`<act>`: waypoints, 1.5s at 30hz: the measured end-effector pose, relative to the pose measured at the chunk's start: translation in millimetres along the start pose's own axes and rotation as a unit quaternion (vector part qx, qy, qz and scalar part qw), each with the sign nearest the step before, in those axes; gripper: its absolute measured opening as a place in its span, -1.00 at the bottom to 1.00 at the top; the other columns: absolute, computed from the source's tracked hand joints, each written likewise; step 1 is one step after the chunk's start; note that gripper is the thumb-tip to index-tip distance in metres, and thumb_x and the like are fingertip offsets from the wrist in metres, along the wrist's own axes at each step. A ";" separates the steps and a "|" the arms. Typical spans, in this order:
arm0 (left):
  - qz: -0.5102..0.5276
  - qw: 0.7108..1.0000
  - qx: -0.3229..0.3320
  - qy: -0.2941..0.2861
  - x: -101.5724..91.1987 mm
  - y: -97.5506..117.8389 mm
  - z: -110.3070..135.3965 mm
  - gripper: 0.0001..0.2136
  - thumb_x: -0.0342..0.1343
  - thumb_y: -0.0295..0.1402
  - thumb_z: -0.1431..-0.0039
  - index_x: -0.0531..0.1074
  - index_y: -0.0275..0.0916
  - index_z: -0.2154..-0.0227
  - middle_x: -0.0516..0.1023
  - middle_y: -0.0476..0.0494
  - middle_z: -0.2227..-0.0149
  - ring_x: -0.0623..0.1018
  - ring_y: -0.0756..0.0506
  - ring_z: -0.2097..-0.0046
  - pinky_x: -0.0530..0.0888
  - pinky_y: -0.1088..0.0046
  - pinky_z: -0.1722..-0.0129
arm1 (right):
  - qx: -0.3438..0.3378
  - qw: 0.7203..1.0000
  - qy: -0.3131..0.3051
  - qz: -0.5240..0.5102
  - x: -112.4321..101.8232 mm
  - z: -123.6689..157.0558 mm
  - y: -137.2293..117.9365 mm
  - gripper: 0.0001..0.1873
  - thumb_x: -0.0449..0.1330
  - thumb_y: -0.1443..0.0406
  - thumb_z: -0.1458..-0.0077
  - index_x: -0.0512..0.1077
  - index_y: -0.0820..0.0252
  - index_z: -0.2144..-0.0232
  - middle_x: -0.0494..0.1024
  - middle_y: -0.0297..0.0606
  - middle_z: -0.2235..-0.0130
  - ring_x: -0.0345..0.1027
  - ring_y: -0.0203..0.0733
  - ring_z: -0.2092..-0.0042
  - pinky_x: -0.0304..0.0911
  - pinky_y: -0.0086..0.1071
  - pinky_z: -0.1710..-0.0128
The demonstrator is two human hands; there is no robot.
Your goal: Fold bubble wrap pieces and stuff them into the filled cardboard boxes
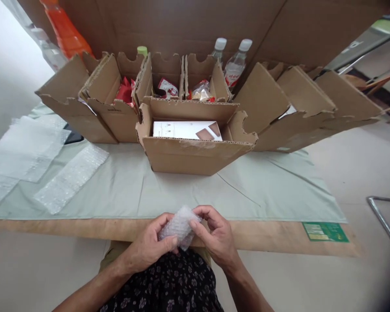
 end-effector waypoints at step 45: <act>-0.271 0.890 0.331 0.159 -33.7 5.4 -34.9 -0.86 0.12 -0.42 -0.28 0.57 -0.18 0.18 0.69 -0.12 0.32 0.66 -0.05 0.34 0.60 0.51 0.34 | -0.077 0.778 -0.043 0.622 -108.0 -189.7 -153.1 -0.77 0.32 0.34 -0.04 0.63 0.07 0.20 0.59 -0.33 0.44 0.47 -0.08 0.37 0.23 -0.28 0.30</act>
Point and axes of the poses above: each hand's wrist, its own z-axis away from the middle knuckle, its own x-axis out of the palm, y = z × x, the point moved 2 cm from there along -z, towards the middle knuckle
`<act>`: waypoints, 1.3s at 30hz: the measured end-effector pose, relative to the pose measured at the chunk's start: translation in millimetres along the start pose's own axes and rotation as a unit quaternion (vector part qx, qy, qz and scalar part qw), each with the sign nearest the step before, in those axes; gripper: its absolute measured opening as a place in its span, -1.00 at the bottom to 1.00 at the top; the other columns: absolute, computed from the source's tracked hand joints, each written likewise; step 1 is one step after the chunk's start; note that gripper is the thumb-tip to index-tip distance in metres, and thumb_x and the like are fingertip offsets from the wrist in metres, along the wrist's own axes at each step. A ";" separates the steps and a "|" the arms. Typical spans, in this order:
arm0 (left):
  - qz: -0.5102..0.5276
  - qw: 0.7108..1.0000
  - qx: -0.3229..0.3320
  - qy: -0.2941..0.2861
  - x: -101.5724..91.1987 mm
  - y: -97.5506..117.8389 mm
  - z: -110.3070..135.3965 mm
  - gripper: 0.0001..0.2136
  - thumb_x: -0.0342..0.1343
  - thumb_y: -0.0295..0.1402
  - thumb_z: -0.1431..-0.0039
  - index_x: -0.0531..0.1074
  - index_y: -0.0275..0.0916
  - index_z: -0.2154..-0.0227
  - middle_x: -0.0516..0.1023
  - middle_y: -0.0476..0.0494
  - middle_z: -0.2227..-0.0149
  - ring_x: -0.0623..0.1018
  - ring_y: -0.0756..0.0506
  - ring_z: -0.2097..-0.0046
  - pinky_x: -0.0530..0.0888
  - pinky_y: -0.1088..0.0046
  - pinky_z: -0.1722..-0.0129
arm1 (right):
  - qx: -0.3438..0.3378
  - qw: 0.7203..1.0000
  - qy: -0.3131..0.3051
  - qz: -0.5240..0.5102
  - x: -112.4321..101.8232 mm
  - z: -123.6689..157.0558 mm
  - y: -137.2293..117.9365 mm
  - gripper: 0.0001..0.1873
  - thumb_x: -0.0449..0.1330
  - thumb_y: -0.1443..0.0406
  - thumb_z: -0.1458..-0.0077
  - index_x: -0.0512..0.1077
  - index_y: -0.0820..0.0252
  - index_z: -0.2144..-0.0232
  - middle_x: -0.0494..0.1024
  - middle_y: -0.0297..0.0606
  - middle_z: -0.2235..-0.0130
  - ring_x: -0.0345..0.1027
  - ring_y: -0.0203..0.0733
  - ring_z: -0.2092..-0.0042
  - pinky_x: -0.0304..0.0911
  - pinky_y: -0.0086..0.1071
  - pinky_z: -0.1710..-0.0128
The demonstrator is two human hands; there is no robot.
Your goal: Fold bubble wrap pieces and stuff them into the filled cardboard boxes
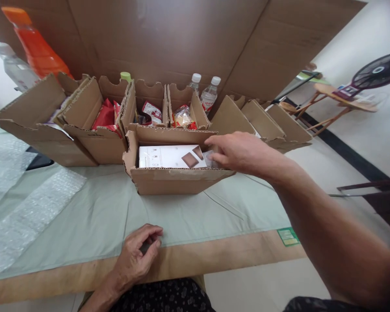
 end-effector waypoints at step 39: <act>-0.098 0.994 -0.052 0.027 32.6 22.8 59.7 -0.15 0.22 -0.27 -0.26 -0.11 -0.07 -0.51 0.13 -0.38 -0.48 0.26 -0.49 -0.44 0.30 -0.28 -0.37 | 0.138 0.794 0.300 -0.511 166.0 174.9 -3.2 -0.54 0.15 -0.06 -0.33 0.40 0.08 -0.07 0.55 -0.16 0.03 0.45 0.00 0.02 0.38 -0.13 -0.01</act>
Point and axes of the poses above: each hand's wrist, its own z-axis away from the middle knuckle, its own x-axis out of the palm, y = z × x, the point moved 2 cm from there along -z, towards the middle knuckle
